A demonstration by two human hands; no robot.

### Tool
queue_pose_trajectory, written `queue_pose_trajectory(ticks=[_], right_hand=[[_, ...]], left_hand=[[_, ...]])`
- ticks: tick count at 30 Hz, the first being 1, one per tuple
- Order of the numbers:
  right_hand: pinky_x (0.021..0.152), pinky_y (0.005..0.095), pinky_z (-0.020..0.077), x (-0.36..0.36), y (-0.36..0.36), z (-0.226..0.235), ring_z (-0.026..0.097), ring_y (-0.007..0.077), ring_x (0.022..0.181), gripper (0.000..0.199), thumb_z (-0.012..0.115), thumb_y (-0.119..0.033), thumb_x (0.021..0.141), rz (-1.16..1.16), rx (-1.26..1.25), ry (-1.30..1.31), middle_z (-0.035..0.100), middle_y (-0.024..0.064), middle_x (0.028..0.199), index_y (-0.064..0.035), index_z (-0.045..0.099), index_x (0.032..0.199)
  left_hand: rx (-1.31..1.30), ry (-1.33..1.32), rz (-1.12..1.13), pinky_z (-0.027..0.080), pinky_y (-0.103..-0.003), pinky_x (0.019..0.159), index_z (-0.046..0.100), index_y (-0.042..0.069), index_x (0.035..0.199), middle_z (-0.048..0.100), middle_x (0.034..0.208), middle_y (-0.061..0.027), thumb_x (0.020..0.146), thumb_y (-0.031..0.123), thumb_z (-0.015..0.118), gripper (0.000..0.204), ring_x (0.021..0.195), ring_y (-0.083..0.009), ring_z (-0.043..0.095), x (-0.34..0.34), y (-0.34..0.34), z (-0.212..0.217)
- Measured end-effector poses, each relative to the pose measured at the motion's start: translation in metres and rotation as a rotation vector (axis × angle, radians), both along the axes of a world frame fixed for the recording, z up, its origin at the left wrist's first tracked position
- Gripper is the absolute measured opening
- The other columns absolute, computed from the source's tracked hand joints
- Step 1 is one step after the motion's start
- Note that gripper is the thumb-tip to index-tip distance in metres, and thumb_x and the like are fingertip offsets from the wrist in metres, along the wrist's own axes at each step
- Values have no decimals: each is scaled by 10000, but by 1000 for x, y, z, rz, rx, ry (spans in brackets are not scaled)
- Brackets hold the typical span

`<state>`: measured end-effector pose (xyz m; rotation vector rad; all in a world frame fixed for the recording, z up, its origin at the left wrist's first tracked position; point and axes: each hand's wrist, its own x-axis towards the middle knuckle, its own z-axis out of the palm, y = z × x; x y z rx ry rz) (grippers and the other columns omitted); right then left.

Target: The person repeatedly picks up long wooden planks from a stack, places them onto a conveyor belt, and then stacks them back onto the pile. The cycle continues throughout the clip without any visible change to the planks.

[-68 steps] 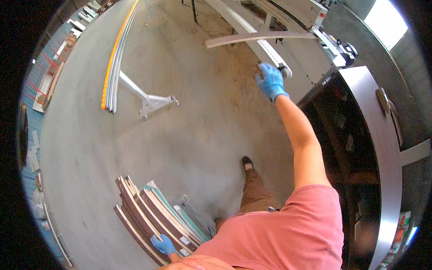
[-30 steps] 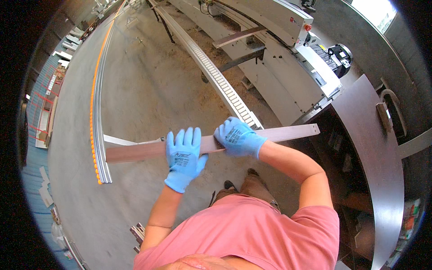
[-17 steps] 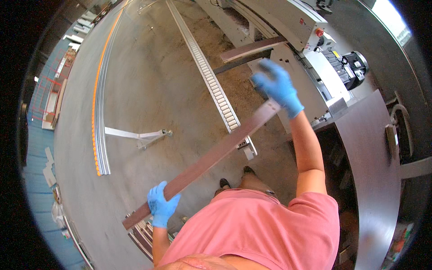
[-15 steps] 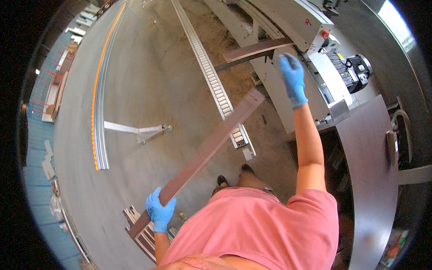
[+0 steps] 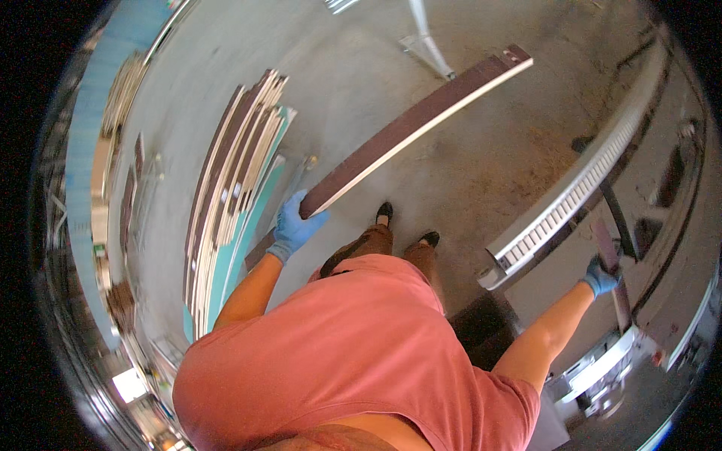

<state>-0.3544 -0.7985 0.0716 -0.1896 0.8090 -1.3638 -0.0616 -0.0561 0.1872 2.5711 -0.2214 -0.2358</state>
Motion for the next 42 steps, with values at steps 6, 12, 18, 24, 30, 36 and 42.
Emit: queue_pose_trajectory(ticks=[6, 12, 18, 24, 30, 36, 42], right_hand=[[1215, 551, 370, -25, 65, -20, 566, 407, 1370, 530, 572, -103, 890, 115, -83, 104, 623, 197, 1467, 61, 627, 1391], [1216, 527, 389, -52, 172, 1, 581, 390, 1359, 513, 557, -113, 917, 234, -74, 305, 619, 217, 1461, 46, 625, 1399], [1197, 487, 425, -36, 307, 28, 579, 353, 1364, 546, 515, -135, 986, 417, -163, 489, 568, 205, 1518, 34, 535, 1504], [959, 444, 582, 68, 498, 14, 694, 323, 1079, 460, 581, -239, 1033, 412, -360, 847, 692, 180, 1264, 18, 598, 1414], [813, 396, 592, 206, 700, -15, 707, 264, 859, 394, 495, -434, 1093, 822, -373, 694, 730, 164, 1071, -61, 581, 1184], [832, 377, 602, 320, 847, -34, 702, 228, 877, 459, 581, -475, 1060, 1133, -309, 657, 715, 162, 1107, -53, 594, 1240], [789, 338, 565, 435, 948, -67, 668, 176, 845, 271, 667, -299, 1030, 1384, -285, 606, 689, 55, 951, -30, 654, 1058]], left_hand=[[47, 54, 92, 508, -476, 1020, 653, -8, 1298, 702, 1212, -238, 741, 493, 864, 778, 1153, -399, 651, -24, 45, -15], [63, 86, 185, 489, -467, 1063, 649, -35, 1308, 688, 1257, -250, 739, 516, 856, 819, 1206, -401, 633, -23, 109, -24], [-43, 86, 318, 481, -466, 1080, 638, -55, 1318, 662, 1316, -259, 747, 536, 849, 849, 1245, -402, 616, -16, 203, -38], [12, 74, 355, 472, -480, 1095, 608, -49, 1370, 637, 1377, -262, 769, 543, 838, 874, 1268, -413, 601, 4, 349, -62], [33, -106, 299, 468, -511, 1088, 603, -48, 1375, 629, 1388, -276, 813, 523, 816, 829, 1279, -446, 591, 52, 476, -76], [135, -113, 362, 450, -503, 1103, 589, -44, 1393, 633, 1383, -270, 830, 511, 797, 817, 1298, -439, 579, 127, 561, -82], [278, -51, 452, 432, -495, 1135, 591, -25, 1410, 621, 1405, -260, 830, 479, 784, 792, 1319, -413, 571, 202, 634, -96]])
